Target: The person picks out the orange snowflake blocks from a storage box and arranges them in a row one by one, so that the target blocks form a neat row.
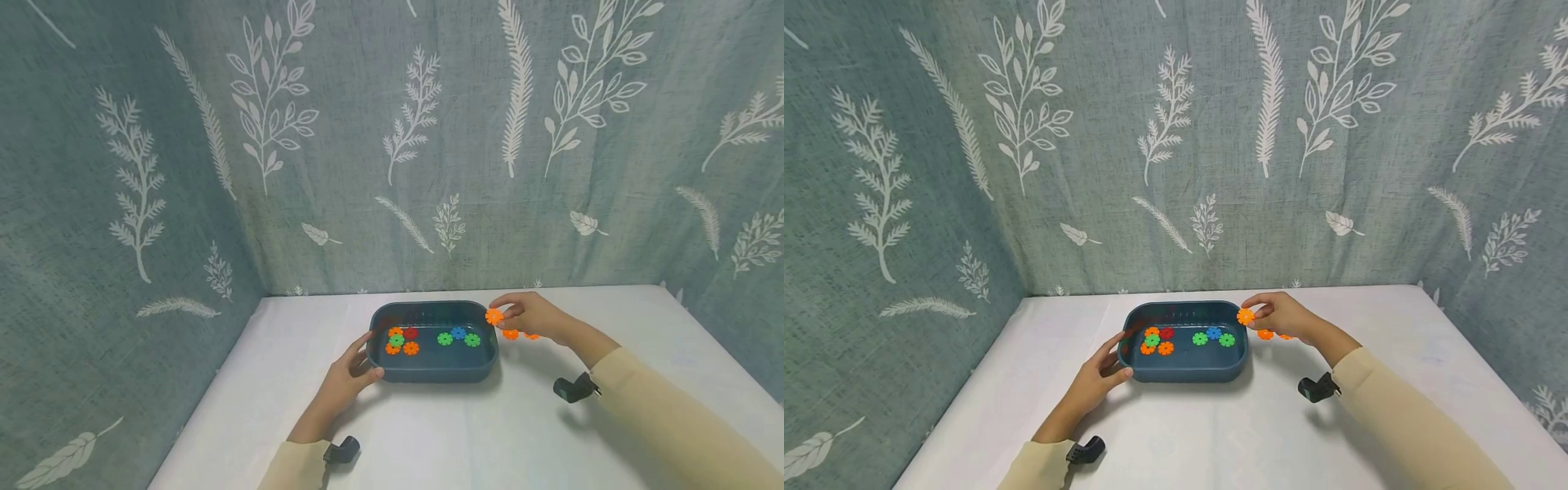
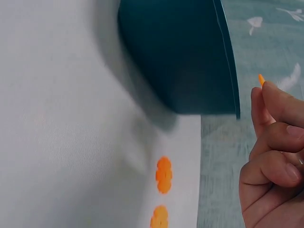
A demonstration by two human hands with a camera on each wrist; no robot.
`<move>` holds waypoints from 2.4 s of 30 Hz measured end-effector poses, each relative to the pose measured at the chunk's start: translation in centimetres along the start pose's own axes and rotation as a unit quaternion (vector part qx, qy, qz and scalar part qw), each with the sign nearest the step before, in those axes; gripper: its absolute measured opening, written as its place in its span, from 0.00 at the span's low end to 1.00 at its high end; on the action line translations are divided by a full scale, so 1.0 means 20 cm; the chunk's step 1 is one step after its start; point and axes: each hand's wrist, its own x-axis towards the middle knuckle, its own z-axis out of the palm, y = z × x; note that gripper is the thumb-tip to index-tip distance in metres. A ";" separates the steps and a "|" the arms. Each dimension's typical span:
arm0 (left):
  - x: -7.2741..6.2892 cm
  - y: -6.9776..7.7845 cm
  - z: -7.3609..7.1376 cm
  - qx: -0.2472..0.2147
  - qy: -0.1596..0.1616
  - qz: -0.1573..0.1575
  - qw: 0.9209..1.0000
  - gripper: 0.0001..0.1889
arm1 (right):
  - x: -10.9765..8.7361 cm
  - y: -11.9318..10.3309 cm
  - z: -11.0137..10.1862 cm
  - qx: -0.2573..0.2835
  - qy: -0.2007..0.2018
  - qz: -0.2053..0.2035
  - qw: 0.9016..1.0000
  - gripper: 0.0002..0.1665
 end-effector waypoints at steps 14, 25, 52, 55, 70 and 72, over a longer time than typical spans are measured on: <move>0.00 0.00 0.00 -0.009 -0.002 0.003 1.000 0.41 | -0.10 0.13 -0.13 0.033 0.025 0.013 0.999 0.32; 0.00 0.01 0.00 -0.018 -0.003 0.003 1.000 0.41 | -0.18 0.22 -0.18 0.027 0.052 0.038 0.998 0.34; 0.01 0.00 0.00 0.001 -0.003 -0.002 1.000 0.42 | -0.29 0.52 -0.34 0.022 0.120 0.087 0.989 0.39; 0.01 0.01 0.00 0.001 -0.002 -0.005 1.000 0.41 | -0.30 0.54 -0.35 0.014 0.122 0.104 0.987 0.40; 0.01 0.01 -0.01 0.003 0.000 -0.006 1.000 0.42 | -0.33 0.62 -0.41 -0.043 0.136 0.137 0.980 0.36; 0.00 0.01 0.00 0.004 0.001 -0.006 1.000 0.42 | -0.33 0.62 -0.41 -0.052 0.135 0.139 0.980 0.36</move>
